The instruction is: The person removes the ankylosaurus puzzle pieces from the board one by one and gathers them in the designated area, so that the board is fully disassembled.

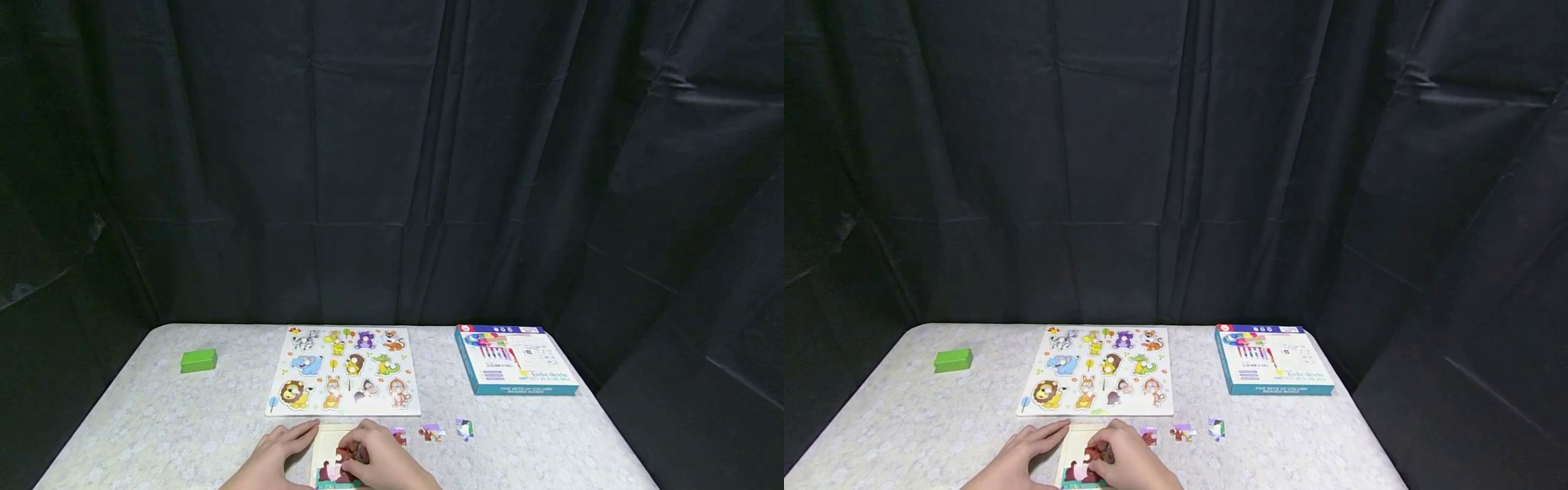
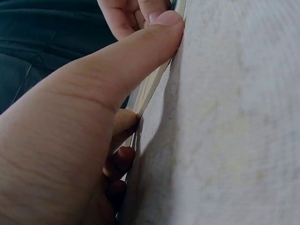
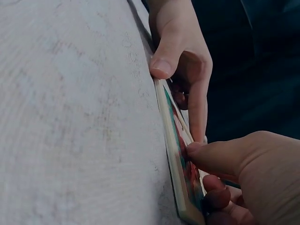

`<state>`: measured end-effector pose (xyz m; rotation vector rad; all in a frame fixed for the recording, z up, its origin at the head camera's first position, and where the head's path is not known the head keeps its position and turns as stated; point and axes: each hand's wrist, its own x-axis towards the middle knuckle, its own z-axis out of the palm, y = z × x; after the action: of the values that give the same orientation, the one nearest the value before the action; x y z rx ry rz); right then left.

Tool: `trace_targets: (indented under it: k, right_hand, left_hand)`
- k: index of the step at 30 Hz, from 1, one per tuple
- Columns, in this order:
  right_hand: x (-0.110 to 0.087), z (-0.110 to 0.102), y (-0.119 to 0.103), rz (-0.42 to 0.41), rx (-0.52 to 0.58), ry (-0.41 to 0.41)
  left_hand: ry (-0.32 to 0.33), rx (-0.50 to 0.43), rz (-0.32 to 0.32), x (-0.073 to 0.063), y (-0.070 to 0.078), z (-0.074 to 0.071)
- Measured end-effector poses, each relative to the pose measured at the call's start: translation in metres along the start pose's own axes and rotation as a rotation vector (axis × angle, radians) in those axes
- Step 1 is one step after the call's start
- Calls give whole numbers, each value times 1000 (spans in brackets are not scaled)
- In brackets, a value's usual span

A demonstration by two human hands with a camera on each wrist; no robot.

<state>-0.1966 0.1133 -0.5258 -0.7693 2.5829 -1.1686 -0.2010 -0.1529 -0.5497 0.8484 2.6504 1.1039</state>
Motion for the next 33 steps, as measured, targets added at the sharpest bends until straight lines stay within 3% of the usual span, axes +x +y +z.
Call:
trace_targets:
  k: [5, 24, 33]
  right_hand:
    - [0, 0, 1, 25, 1, 14]
    - [-3, 2, 4, -2, 20, 56]
    - [-3, 1, 7, 32, 70, 15]
  left_hand:
    - [6, 5, 1, 0, 0, 1]
    - [-28, -35, -26, 1, 1, -2]
    - [-12, -24, -7, 1, 0, -1]
